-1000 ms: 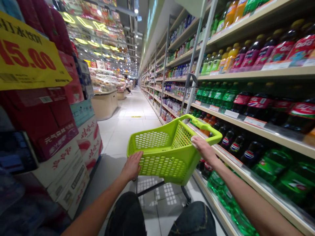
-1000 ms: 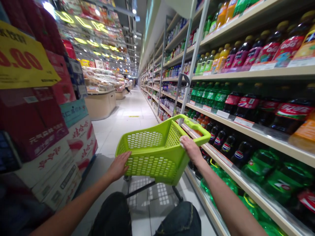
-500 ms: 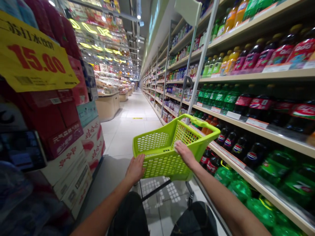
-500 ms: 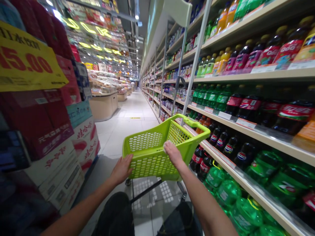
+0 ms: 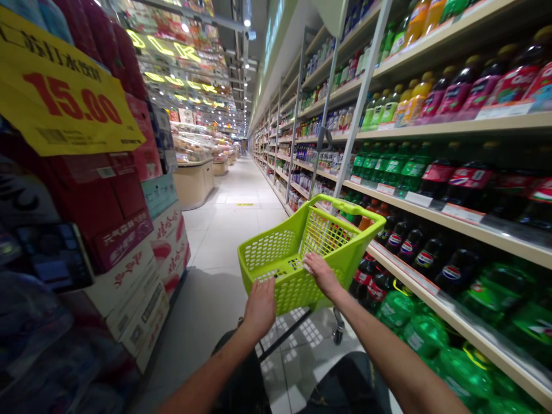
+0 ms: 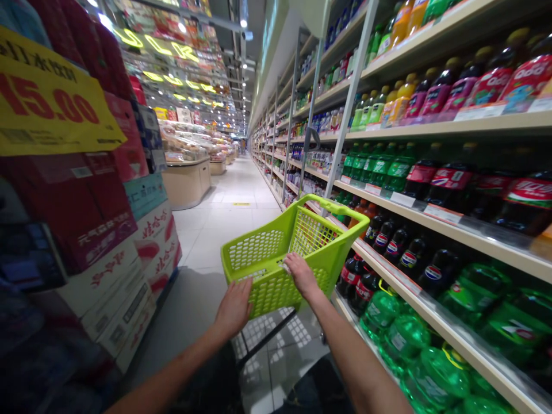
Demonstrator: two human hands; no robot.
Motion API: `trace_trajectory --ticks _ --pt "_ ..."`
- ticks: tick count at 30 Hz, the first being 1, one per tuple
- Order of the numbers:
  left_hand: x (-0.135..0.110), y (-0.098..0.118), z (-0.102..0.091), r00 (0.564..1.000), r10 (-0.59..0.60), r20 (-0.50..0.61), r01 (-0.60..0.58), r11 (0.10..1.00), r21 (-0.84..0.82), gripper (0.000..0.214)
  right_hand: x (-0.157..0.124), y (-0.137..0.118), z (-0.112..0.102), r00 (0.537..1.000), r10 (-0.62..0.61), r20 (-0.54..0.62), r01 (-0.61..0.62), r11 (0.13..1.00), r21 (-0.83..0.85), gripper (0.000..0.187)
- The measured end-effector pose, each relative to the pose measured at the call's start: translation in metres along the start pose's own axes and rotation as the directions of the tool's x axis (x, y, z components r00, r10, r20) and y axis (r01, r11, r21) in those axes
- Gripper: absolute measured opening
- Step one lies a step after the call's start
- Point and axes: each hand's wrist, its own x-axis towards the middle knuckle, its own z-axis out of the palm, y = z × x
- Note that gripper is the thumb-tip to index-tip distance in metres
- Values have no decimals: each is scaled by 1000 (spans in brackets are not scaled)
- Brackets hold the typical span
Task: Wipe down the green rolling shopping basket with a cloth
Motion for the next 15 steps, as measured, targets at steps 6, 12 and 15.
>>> trace_trajectory --ticks 6,12,15 --pt "18 -13 -4 980 158 120 -156 987 -30 61 -2 38 -30 990 142 -2 -142 988 -58 30" --pt "34 -35 10 983 142 113 -155 982 109 65 -10 -2 -35 977 212 31 -211 977 -21 35" --pt "38 -25 14 975 201 96 -209 974 86 62 -26 -38 -31 984 167 56 -169 985 38 36"
